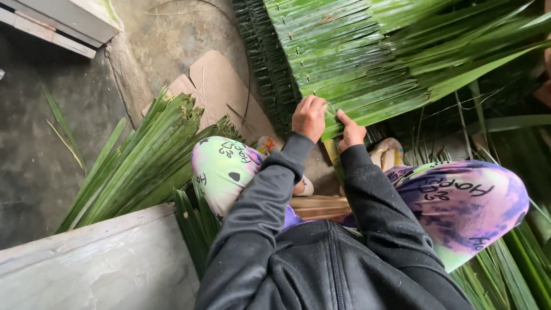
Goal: Weaving palm leaves onto a wooden spine to create a thatched panel
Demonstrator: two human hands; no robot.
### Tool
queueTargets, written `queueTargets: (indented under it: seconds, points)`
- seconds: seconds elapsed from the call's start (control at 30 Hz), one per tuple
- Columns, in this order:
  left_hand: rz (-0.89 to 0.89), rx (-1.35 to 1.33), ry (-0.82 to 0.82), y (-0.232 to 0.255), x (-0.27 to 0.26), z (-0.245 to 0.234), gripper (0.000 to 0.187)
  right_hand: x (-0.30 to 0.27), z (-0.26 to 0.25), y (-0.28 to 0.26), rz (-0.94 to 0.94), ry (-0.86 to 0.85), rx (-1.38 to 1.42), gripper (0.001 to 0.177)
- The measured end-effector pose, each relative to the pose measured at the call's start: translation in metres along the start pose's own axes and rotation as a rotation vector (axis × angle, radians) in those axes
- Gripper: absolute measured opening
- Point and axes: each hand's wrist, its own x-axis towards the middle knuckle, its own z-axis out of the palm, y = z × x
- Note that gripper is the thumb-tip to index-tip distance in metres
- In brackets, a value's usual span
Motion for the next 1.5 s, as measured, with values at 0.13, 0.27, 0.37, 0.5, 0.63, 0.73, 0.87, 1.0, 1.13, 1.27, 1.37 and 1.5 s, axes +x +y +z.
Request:
queueTargets:
  seconds: [0.13, 0.27, 0.37, 0.5, 0.63, 0.73, 0.87, 1.0, 1.13, 1.27, 1.37, 1.5]
  points:
    - [0.017, 0.069, -0.041, -0.024, -0.014, 0.032, 0.012, 0.001, 0.002, 0.001, -0.002, -0.002, 0.0, 0.088]
    - [-0.234, -0.218, 0.211, -0.028, -0.023, 0.021, 0.009, 0.006, 0.0, -0.001, 0.02, -0.008, 0.029, 0.086]
    - [-0.745, -0.35, 0.077, -0.067, -0.068, 0.056, 0.016, 0.012, -0.002, 0.002, 0.055, -0.012, 0.036, 0.087]
    - [-0.83, -0.382, -0.286, -0.054, -0.079, 0.088, 0.028, 0.001, 0.0, -0.007, 0.057, -0.011, 0.041, 0.085]
    - [-0.933, -0.463, -0.324, -0.072, -0.085, 0.127, 0.025, 0.001, 0.0, -0.01, 0.075, -0.046, 0.052, 0.08]
    - [-1.392, -0.958, -0.32, -0.05, -0.093, 0.113, 0.036, 0.006, -0.004, -0.004, 0.082, -0.051, 0.052, 0.082]
    - [-1.607, -1.083, -0.88, -0.037, -0.102, 0.066, 0.031, 0.004, -0.001, -0.006, 0.087, -0.052, 0.042, 0.086]
    - [-1.071, -0.23, -0.785, -0.025, -0.087, 0.016, 0.056, 0.017, -0.001, -0.002, 0.079, -0.045, 0.057, 0.087]
    - [-1.172, -1.518, -0.392, -0.018, -0.074, -0.038, 0.023, 0.024, 0.0, 0.006, 0.069, -0.049, 0.049, 0.086]
    - [-0.901, -1.378, -0.156, -0.022, -0.067, -0.04, 0.022, 0.022, 0.001, 0.005, 0.045, -0.052, 0.066, 0.087]
    - [-0.802, -1.228, -0.079, -0.019, -0.061, -0.044, 0.017, 0.024, 0.001, 0.008, 0.034, -0.058, 0.062, 0.087]
    - [-0.766, -1.282, -0.038, -0.003, -0.056, -0.057, 0.015, 0.026, -0.001, 0.007, 0.027, -0.055, 0.057, 0.088]
